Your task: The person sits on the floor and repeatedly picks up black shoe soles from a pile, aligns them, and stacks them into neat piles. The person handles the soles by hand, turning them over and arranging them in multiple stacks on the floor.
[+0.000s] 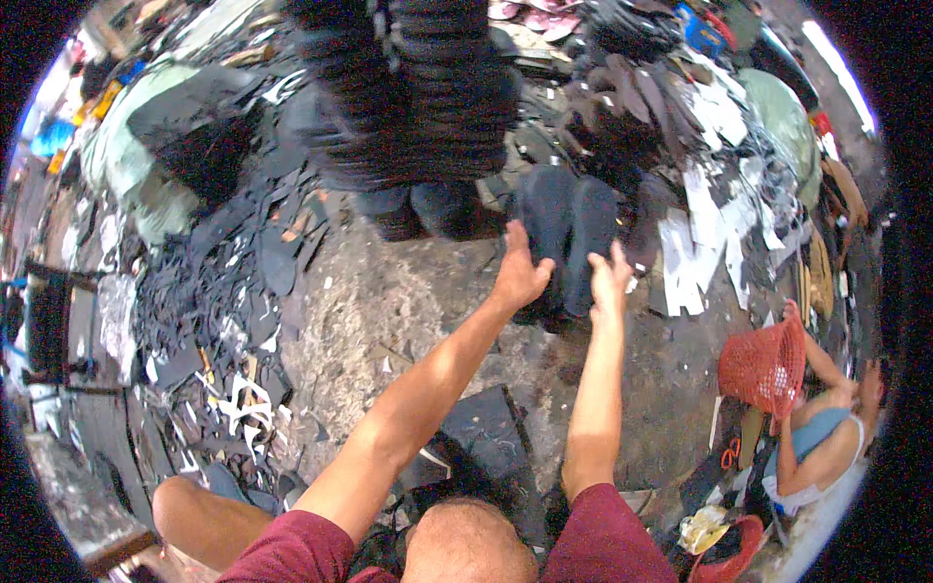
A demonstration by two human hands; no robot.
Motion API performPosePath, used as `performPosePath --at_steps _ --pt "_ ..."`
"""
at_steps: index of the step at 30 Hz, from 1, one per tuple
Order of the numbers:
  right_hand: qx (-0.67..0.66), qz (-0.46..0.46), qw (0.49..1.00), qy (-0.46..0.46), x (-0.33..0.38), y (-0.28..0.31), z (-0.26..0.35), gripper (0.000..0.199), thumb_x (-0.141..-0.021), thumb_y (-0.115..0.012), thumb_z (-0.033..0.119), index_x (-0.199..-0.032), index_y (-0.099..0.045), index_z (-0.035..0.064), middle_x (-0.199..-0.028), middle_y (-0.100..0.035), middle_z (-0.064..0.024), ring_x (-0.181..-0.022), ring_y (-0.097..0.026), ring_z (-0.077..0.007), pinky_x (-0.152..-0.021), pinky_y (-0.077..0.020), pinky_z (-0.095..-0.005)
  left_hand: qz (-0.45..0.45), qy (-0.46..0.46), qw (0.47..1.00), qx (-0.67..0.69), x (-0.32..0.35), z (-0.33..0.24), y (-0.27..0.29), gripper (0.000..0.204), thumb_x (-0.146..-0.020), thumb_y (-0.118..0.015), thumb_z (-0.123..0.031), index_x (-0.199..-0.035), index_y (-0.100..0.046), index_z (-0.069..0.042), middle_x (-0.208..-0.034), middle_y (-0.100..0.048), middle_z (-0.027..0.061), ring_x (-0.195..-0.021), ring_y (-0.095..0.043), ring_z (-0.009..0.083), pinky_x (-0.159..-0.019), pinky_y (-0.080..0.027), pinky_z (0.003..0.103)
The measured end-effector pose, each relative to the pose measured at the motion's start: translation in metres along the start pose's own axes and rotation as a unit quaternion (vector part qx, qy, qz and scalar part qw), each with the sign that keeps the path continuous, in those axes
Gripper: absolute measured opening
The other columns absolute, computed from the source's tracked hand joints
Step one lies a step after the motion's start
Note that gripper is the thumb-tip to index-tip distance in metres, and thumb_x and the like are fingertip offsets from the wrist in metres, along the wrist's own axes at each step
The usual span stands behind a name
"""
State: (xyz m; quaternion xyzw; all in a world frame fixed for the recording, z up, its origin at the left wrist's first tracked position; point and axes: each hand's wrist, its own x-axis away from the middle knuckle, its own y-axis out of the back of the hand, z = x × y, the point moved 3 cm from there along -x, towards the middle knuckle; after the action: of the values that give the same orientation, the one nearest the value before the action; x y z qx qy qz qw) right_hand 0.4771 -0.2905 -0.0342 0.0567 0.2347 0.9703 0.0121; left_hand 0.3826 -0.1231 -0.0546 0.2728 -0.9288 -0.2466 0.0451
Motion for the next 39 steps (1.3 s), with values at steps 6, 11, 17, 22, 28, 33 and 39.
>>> performPosePath --at_steps 6,11,17,22,28,33,39 --pt "-0.051 -0.299 0.909 0.286 0.104 0.050 0.058 0.048 -0.092 -0.071 0.013 -0.132 -0.056 -0.0091 -0.128 -0.063 -0.0209 -0.110 -0.062 -0.0303 -0.099 -0.0511 -0.0406 0.176 0.039 0.972 0.153 0.070 0.004 0.218 0.093 -0.091 -0.076 -0.031 -0.161 -0.020 -0.008 -0.148 -0.051 0.0259 -0.135 -0.054 0.0335 -0.112 -0.044 0.044" --pt "-0.280 0.017 0.886 0.368 0.254 -0.068 0.148 0.044 -0.096 -0.062 0.001 -0.135 -0.049 -0.0138 -0.109 -0.065 -0.0187 -0.099 -0.063 -0.0236 -0.090 -0.0535 -0.0348 0.076 0.103 0.975 -0.182 0.213 0.029 0.509 0.041 -0.096 -0.066 -0.022 -0.133 -0.064 -0.005 -0.128 -0.069 0.0155 -0.119 -0.066 0.0266 -0.104 -0.050 0.040" --pt "-0.227 0.497 0.711 0.444 0.428 -0.184 0.273 0.041 -0.093 -0.062 -0.004 -0.133 -0.057 -0.0046 -0.105 -0.067 -0.0116 -0.096 -0.063 -0.0178 -0.089 -0.0509 -0.0316 -0.278 0.223 0.895 -0.268 0.488 0.044 0.664 0.022 -0.096 -0.066 -0.021 -0.104 -0.075 -0.002 -0.102 -0.076 0.0094 -0.097 -0.070 0.0180 -0.088 -0.054 0.033" --pt "-0.029 0.783 0.350 0.514 0.612 -0.263 0.290 0.035 -0.093 -0.066 0.007 -0.128 -0.065 0.0065 -0.098 -0.070 -0.0089 -0.086 -0.067 -0.0178 -0.081 -0.0531 -0.0311 -0.582 0.404 0.705 -0.019 0.694 0.151 0.573 0.033 -0.089 -0.077 -0.016 -0.119 -0.070 -0.003 -0.105 -0.074 0.0070 -0.100 -0.068 0.0170 -0.094 -0.052 0.034" --pt "0.305 0.740 0.231 0.553 0.749 -0.360 0.113 0.054 -0.091 -0.064 0.045 -0.131 -0.062 0.0093 -0.109 -0.072 -0.0232 -0.104 -0.069 -0.0409 -0.090 -0.0553 -0.0496 -0.795 0.396 0.445 0.114 0.717 0.239 0.453 0.055 -0.092 -0.074 -0.012 -0.141 -0.053 -0.002 -0.138 -0.057 0.0170 -0.124 -0.056 0.0251 -0.106 -0.047 0.038" --pt "0.316 0.710 0.562 0.284 0.827 -0.345 -0.034 0.118 -0.069 -0.084 0.058 -0.154 -0.027 -0.0017 -0.138 -0.053 -0.0333 -0.126 -0.057 -0.0412 -0.103 -0.0480 -0.0460 -0.766 0.358 0.502 0.182 0.697 0.236 0.449 0.054 -0.091 -0.073 -0.004 -0.140 -0.051 0.002 -0.138 -0.056 0.0146 -0.126 -0.056 0.0241 -0.102 -0.051 0.035" --pt "0.314 0.730 0.578 0.188 0.792 -0.340 0.026 0.083 -0.072 -0.090 0.025 -0.140 -0.052 -0.0042 -0.126 -0.067 -0.0158 -0.112 -0.065 -0.0266 -0.100 -0.0493 -0.0369 -0.810 0.382 0.442 0.052 0.725 0.223 0.403 0.038 -0.093 -0.071 -0.008 -0.128 -0.062 0.000 -0.129 -0.062 0.0135 -0.114 -0.062 0.0258 -0.100 -0.049 0.039"
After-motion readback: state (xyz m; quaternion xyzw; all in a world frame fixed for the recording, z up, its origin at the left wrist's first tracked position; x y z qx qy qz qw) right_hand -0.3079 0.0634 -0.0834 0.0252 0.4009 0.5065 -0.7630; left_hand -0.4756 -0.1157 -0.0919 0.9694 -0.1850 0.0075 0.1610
